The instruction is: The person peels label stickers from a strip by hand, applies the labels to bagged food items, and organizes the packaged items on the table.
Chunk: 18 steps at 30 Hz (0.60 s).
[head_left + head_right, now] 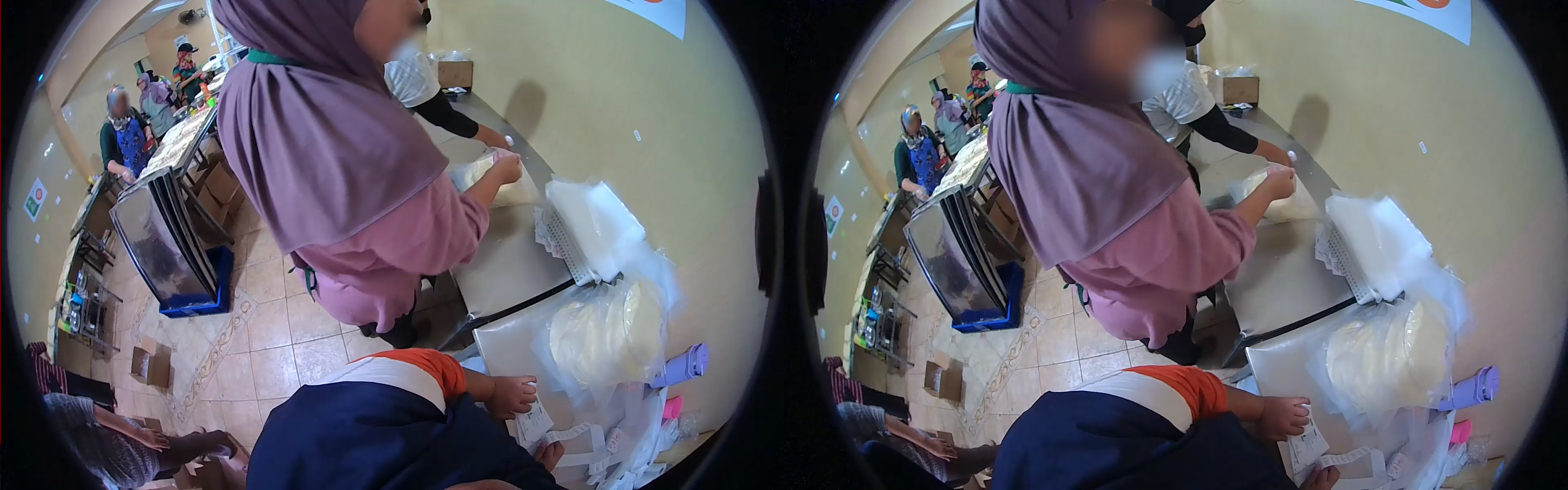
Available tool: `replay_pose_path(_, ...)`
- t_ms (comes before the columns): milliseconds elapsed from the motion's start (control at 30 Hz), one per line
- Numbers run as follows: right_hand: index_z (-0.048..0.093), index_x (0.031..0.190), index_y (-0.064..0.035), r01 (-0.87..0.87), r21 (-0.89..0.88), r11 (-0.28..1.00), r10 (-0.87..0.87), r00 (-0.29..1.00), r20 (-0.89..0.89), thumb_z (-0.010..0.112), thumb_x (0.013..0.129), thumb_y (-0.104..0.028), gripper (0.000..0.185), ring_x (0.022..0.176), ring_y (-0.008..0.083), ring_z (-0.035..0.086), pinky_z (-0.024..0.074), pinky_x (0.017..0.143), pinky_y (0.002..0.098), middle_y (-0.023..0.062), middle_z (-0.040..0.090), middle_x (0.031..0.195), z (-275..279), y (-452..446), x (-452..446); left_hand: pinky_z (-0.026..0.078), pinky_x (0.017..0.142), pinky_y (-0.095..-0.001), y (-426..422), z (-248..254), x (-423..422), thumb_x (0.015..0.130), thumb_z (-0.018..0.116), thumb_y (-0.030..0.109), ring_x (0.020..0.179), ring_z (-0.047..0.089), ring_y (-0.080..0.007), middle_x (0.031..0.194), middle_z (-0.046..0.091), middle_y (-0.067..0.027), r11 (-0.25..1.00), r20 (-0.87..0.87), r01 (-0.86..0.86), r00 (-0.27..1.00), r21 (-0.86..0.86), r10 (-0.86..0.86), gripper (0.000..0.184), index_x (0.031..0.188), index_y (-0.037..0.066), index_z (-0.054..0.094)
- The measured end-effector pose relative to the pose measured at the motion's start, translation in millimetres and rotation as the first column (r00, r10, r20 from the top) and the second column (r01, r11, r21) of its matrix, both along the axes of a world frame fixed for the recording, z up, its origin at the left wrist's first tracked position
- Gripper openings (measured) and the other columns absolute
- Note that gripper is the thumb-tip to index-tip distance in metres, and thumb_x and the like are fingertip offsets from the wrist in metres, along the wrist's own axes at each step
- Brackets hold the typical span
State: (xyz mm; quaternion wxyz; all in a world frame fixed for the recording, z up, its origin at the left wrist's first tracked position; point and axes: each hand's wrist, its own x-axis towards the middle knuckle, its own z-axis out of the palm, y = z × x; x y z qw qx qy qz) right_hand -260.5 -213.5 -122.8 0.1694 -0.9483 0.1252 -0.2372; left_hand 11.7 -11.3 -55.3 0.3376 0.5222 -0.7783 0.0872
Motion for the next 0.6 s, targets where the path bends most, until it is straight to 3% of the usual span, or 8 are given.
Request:
replay_pose_path(167, 0.057, 0.099, 0.0073, 0.054, -0.046, 0.997, -0.053, 0.998, 0.021, 0.055, 0.084, -0.013, 0.025, 0.091, 0.0402, 0.048, 0.0371, 0.082, 0.0470, 0.0252, 0.051, 0.097, 11.7, 15.0, 3.3, 0.034, 0.093, -0.0548, 1.1, 0.7, -1.6, 0.062, 0.068, 0.029, 0.088, 0.051, -0.0283, 0.090, 0.052, -0.0115, 1.000, 0.000, -0.006, 1.000, 0.029, 0.006, 0.035, 0.087, 0.006, 0.059)
replay_pose_path(367, 0.055, 0.094, 0.0081, 0.073, 0.118, 0.990, -0.059, 0.991, -0.117, 0.054, 0.083, -0.011, 0.022, 0.091, 0.0411, 0.047, 0.0374, 0.080, 0.0469, 0.0246, 0.051, 0.096, 62.0, 45.7, 11.7, 0.034, 0.093, -0.0552, 5.9, 11.2, -2.7, 0.064, 0.067, 0.030, 0.093, 0.051, -0.0292, 0.097, 0.053, -0.0128, 0.996, 0.032, -0.031, 0.999, 0.085, 0.028, 0.038, 0.092, 0.006, 0.058)
replay_pose_path(600, 0.056, 0.090, 0.0066, 0.083, 0.114, 0.990, -0.079, 0.996, -0.039, 0.054, 0.082, -0.009, 0.017, 0.090, 0.0397, 0.047, 0.0381, 0.080, 0.0453, 0.0229, 0.051, 0.095, 75.0, 59.5, 21.2, 0.034, 0.093, -0.0528, 6.9, 18.8, -4.9, 0.070, 0.063, 0.032, 0.092, 0.050, -0.0281, 0.100, 0.051, -0.0121, 0.990, 0.084, -0.077, 0.994, 0.121, 0.067, 0.039, 0.098, 0.006, 0.056)
